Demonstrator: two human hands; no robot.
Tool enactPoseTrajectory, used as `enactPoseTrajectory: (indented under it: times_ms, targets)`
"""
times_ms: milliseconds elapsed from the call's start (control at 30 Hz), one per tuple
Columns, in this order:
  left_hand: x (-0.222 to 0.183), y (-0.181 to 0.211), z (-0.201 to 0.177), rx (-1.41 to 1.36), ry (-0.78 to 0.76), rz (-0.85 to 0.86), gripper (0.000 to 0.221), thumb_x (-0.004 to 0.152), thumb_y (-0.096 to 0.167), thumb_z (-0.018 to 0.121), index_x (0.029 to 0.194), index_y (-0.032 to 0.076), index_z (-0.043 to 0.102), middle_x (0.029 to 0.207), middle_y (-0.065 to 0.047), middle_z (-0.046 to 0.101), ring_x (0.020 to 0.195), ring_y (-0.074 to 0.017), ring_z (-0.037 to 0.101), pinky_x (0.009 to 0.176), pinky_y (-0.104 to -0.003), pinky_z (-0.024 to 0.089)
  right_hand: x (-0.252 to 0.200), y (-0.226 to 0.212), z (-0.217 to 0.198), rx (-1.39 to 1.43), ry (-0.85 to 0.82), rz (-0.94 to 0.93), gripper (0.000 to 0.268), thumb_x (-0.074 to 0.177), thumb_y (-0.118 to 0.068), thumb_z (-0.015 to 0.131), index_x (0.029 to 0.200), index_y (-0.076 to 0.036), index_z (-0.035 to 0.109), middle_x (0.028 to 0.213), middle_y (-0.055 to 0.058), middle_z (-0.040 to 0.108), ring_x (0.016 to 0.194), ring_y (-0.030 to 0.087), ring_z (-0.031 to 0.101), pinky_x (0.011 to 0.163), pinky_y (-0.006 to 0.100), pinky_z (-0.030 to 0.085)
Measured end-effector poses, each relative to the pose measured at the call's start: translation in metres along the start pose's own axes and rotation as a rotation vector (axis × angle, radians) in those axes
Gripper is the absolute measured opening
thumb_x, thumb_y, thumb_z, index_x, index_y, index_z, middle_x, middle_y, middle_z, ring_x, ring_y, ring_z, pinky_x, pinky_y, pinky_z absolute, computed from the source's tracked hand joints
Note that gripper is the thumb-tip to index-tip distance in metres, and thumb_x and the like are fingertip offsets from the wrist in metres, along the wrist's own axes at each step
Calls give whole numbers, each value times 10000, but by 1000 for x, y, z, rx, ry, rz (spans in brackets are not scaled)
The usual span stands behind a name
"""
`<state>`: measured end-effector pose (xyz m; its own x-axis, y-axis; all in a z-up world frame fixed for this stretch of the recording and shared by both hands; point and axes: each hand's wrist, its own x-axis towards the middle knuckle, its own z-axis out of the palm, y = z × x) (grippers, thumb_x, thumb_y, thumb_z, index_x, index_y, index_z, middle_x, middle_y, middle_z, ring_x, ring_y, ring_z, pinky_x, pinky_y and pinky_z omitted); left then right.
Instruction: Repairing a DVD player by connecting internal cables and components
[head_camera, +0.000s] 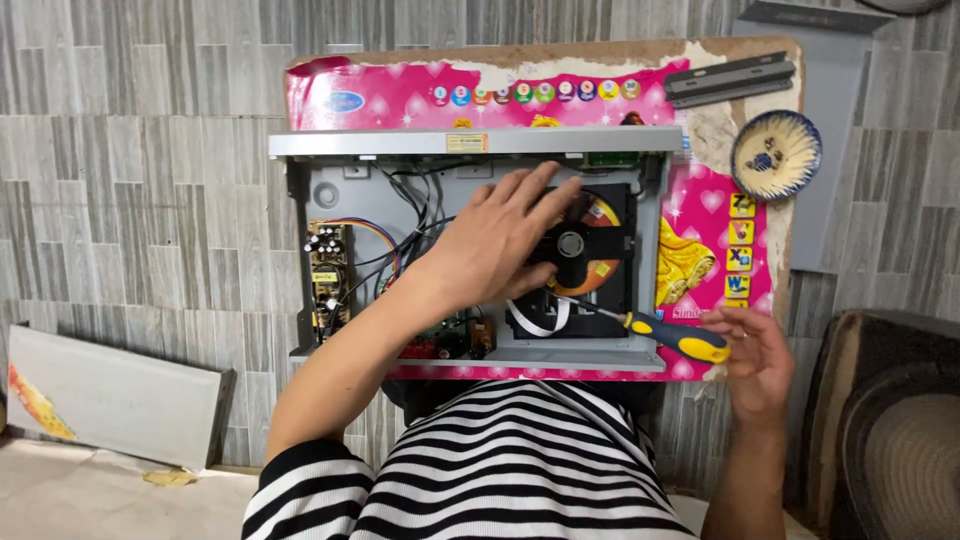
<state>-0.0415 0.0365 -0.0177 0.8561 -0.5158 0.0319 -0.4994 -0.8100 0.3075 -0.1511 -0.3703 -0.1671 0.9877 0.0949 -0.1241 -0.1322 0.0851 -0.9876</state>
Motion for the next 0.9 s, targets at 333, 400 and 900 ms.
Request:
enactPoseTrajectory:
  times_ms: [333,400,900]
  targets:
    - [4,5,17,-70,141,152,732,796,314,771,1437,94,495,1386,-125,577,1181,-312,582,976,-435,460,9,9,-3,47,39,-148,661,993,-489,639,1372,38,518,1208,169,640,1039,180,639,981,266,524]
    - [5,8,29,-67,188,168,685,790,313,767,1402,118,529,1334,-77,605,1130,-277,585,945,-406,444,8,11,-7,75,41,-161,696,970,-522,673,1368,31,530,1201,160,649,1022,167,647,955,245,536]
    - [9,10,38,-40,256,227,534,763,280,741,1266,157,610,1268,-78,619,1095,-301,583,920,-414,425,14,10,-3,179,79,-219,446,1051,-298,610,1337,36,533,1169,161,650,1025,187,660,923,262,562]
